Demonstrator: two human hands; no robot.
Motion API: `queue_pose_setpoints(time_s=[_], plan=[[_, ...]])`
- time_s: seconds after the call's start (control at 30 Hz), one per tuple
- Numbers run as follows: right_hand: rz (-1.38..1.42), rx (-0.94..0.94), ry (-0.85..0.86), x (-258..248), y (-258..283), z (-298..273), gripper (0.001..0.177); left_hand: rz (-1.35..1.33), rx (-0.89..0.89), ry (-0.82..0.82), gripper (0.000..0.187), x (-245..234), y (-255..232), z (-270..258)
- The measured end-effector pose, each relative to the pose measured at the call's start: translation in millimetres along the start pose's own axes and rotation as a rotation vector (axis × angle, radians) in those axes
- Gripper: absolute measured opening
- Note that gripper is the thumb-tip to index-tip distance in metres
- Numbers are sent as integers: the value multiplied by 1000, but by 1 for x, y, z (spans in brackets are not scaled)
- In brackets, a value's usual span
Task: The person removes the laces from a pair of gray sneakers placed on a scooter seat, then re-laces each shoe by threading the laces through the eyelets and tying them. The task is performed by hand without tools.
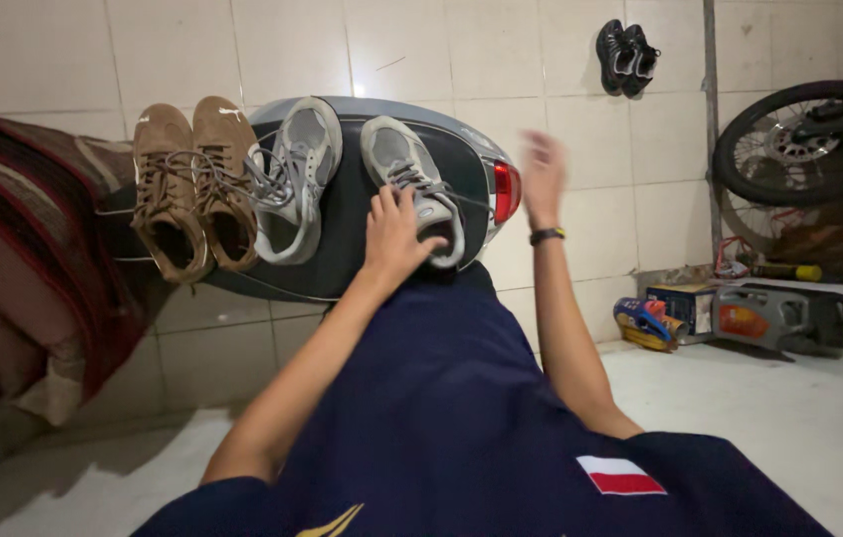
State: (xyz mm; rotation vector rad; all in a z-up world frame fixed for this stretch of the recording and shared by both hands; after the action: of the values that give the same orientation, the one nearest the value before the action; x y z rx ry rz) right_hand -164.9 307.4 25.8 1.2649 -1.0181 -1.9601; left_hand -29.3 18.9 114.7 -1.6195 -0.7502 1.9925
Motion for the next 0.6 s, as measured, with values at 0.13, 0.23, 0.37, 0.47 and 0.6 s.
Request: queue_pose_setpoints(time_s=[0.13,0.23,0.37,0.47,0.6], plan=[[-20,-444,680,69,99,-42,23,94,77,-115,72,1,-7,-4],[-78,-418,893,81,119,-50,26,54,80,-173,61,7,-7,-11],[27,-406,941,74,122,-37,28,48,23,-258,53,20,-5,-20],[171,-142,986,58,124,-14,27,75,-25,-337,45,24,-8,-23],[757,194,1046,18,163,18,20,48,-76,-446,36,25,-10,-27]])
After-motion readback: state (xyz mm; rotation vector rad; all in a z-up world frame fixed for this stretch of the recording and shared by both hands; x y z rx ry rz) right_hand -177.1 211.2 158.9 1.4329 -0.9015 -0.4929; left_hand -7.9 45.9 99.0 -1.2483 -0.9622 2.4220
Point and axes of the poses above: each hand's wrist, its own z-axis towards the middle knuckle, its own x-axis out of the palm, y = z × x, the point moved 7 cm from there along z, towards the middle knuckle, and after that the axes turned 10 degrees about -y, right-handed, at the moved point
